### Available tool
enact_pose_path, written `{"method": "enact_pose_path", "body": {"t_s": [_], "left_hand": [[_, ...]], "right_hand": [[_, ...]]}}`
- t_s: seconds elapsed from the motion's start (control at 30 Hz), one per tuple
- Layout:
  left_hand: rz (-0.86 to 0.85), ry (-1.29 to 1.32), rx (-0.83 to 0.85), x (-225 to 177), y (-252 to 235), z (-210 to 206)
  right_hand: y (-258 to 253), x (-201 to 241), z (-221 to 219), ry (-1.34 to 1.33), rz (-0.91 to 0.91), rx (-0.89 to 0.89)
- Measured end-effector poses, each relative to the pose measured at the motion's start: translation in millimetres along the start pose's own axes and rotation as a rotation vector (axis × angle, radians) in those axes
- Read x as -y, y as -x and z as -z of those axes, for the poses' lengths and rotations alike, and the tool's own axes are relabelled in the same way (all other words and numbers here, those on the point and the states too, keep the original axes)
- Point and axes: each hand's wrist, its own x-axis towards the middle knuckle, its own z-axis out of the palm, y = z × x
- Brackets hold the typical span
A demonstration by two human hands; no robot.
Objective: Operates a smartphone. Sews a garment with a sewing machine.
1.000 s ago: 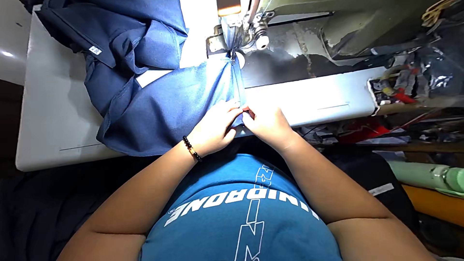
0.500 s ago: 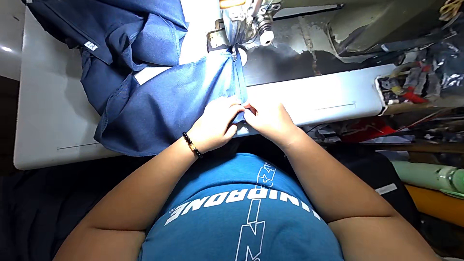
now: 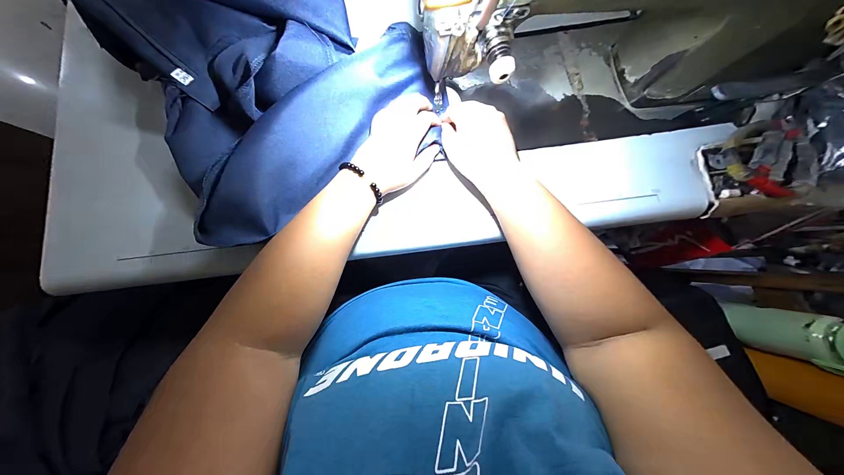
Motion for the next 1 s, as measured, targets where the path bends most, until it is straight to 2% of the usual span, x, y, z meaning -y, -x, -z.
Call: {"method": "enact_pose_path", "body": {"t_s": [0.07, 0.13, 0.2, 0.3, 0.4, 0.47, 0.5, 0.63, 0.77, 0.87, 0.93, 1.0], "left_hand": [[0.069, -0.054, -0.029, -6.1, -2.0, 4.2], [0.07, -0.068, -0.133, -9.5, 0.2, 4.1], [0.101, -0.01, -0.149, -13.4, 5.3, 11.0], [0.165, -0.008, 0.043, -30.6, 24.2, 38.3], [0.184, -0.247, 0.236, -38.8, 71.7, 73.2], [0.313, -0.325, 0.372, -27.6, 116.9, 97.1], [0.376, -0.327, 0.387, -15.3, 140.0, 107.2], [0.453, -0.297, 0.174, 32.0, 213.6, 119.7], [0.479, -0.375, -0.081, 19.8, 225.3, 122.5], [0.545, -0.388, -0.185, 18.4, 225.4, 140.1], [0.609, -0.305, -0.246, 25.9, 229.8, 147.4], [0.666, -0.168, -0.327, 32.8, 233.1, 151.0]], "right_hand": [[5.2, -2.3, -0.4, -0.077, -0.02, -0.055], [18.4, -7.3, 4.3, -0.235, -0.08, -0.086], [29.7, -21.9, 0.3, -0.342, -0.045, -0.168], [29.9, -28.2, -4.3, -0.326, 0.046, -0.166], [13.4, -19.3, 0.9, -0.351, 0.021, -0.075], [8.7, -18.5, 8.1, -0.424, 0.01, -0.01], [9.1, -19.9, 12.0, -0.459, 0.01, 0.034], [9.4, -18.0, 13.2, -0.444, -0.042, 0.022], [1.5, -7.3, 3.9, -0.412, 0.005, -0.066], [11.8, -7.2, 7.5, -0.687, -0.056, -0.008], [21.5, -7.2, 11.0, -0.953, -0.153, 0.081], [28.2, -6.7, 10.8, -1.121, -0.177, 0.064]]}}
